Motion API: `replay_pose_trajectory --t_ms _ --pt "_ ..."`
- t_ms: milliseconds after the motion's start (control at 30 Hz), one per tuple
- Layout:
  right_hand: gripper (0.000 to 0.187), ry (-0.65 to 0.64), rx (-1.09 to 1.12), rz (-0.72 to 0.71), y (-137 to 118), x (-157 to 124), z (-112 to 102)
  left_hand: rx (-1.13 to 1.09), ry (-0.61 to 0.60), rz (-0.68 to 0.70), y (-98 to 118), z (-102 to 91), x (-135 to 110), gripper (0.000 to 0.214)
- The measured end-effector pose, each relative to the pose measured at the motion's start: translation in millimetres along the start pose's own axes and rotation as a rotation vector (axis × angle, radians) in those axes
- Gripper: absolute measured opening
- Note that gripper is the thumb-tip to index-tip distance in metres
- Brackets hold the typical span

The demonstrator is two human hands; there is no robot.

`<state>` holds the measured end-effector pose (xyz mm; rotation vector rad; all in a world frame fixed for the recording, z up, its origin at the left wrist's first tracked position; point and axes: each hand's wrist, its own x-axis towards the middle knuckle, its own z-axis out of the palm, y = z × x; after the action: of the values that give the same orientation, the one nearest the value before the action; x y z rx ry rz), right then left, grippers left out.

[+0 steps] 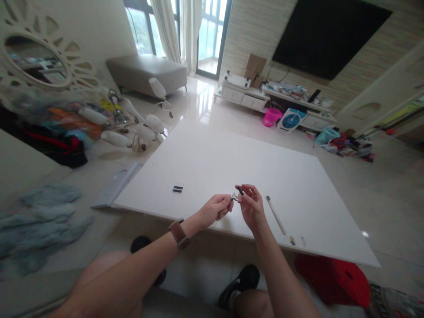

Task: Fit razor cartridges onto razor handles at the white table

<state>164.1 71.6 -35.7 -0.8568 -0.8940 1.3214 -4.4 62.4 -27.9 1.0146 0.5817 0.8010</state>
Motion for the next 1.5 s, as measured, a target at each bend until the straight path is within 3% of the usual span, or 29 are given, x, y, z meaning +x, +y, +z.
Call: replay_pose_trajectory --t_ms 200,800,1133,1500 --pt "0.024 -0.106 -0.056 0.043 1 -4 3 -0.052 0.004 -0.012 2 1.7 -1 0.047" --pt "0.018 -0.133 0.001 0.036 6 -4 1 -0.063 -0.004 0.007 2 3.8 -2 0.047" --pt "0.015 -0.21 0.022 0.043 10 -3 -3 0.169 0.025 0.122 0 1.9 -4 0.04" --pt "0.02 -0.181 0.047 0.02 9 -6 4 0.274 0.049 0.154 7 4.9 -7 0.036"
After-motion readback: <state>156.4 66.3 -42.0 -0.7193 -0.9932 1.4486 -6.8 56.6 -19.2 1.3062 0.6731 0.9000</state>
